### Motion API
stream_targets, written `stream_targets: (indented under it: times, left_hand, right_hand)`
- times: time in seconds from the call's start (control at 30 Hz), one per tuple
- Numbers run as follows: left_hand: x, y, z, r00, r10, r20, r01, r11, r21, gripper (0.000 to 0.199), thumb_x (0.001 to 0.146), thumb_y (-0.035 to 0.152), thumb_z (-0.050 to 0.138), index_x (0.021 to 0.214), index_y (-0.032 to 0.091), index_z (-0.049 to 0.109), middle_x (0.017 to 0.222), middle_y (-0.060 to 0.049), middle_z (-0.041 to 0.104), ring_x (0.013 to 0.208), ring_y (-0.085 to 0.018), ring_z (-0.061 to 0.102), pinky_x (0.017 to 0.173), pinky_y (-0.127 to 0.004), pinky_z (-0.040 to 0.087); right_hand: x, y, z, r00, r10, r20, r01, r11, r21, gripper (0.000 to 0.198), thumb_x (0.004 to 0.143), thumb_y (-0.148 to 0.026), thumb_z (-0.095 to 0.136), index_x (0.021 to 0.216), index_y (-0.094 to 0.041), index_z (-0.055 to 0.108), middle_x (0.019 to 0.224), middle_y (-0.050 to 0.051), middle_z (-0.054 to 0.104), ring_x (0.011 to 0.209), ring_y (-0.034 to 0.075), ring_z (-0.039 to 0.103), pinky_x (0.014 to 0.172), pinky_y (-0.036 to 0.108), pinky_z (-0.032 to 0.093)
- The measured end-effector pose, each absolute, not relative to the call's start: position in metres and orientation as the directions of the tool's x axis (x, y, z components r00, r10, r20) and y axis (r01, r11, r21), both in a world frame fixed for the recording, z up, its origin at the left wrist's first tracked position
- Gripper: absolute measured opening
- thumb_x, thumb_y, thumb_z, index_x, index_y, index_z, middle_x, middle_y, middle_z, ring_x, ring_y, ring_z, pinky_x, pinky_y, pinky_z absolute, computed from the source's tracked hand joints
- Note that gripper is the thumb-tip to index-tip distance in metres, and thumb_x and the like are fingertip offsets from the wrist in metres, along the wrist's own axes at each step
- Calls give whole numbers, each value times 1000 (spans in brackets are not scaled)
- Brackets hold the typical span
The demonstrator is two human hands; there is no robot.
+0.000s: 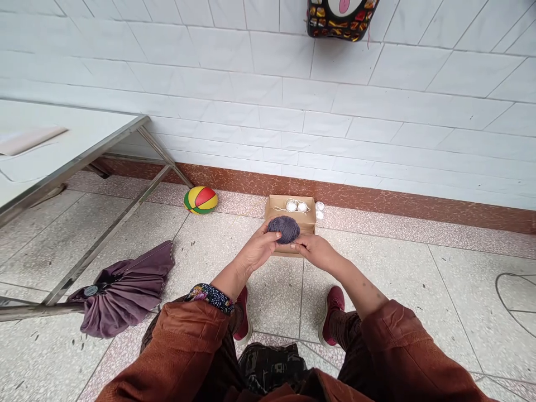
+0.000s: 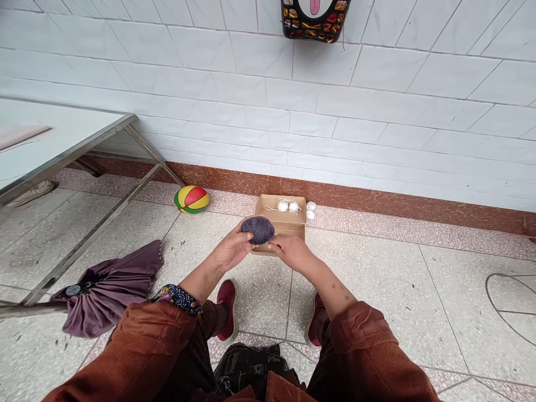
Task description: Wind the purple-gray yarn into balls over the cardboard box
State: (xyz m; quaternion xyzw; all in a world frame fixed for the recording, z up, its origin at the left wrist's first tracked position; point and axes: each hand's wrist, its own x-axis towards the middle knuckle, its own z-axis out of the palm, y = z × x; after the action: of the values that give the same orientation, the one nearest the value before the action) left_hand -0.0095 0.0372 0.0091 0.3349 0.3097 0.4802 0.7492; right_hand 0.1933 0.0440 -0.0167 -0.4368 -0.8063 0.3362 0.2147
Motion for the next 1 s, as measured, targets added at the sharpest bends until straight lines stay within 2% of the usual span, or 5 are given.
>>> stream_targets:
  times: [0.23, 0.47, 0.63, 0.77, 1.0]
  left_hand:
    - [-10, 44, -2, 64, 956, -288, -307, 293, 905, 37, 69, 26, 78, 104, 22, 67, 98, -2, 68, 90, -19, 60, 75, -29, 43]
    - [-5, 37, -1, 299, 922, -246, -84, 282, 956, 68, 65, 20, 79, 130, 24, 60, 103, -3, 66, 93, -21, 59, 86, -34, 42]
    - [-9, 29, 5, 538, 825, -174, -182, 316, 931, 74, 73, 28, 78, 143, 33, 54, 112, -5, 67, 95, -23, 59, 82, -34, 43]
    - [-12, 29, 11, 599, 796, -87, -373, 373, 850, 69, 73, 30, 77, 139, 29, 59, 124, -8, 66, 109, -27, 61, 87, -34, 45]
    - [-14, 46, 5, 234, 954, -190, -535, 289, 794, 44, 70, 32, 77, 111, 18, 68, 108, -7, 69, 88, -19, 61, 68, -27, 45]
  right_hand:
    - [194, 35, 7, -639, 746, 188, 395, 528, -752, 22, 104, -32, 50, 99, -23, 70, 91, 3, 71, 85, 17, 65, 79, 29, 49]
    - [199, 42, 13, -446, 836, 320, 420, 512, -749, 23, 102, -35, 55, 94, -25, 74, 89, 5, 69, 83, 19, 64, 79, 32, 51]
    - [203, 53, 3, -307, 886, 347, 454, 456, -765, 19, 97, -34, 62, 85, -23, 72, 81, 4, 67, 79, 20, 62, 75, 33, 50]
    - [201, 56, -7, -269, 915, 301, 487, 399, -777, 19, 97, -28, 58, 83, -22, 68, 79, 4, 66, 76, 20, 61, 73, 31, 49]
    - [193, 43, -12, -415, 890, 188, 522, 402, -752, 15, 100, -24, 52, 97, -20, 66, 87, 4, 70, 79, 18, 64, 76, 30, 48]
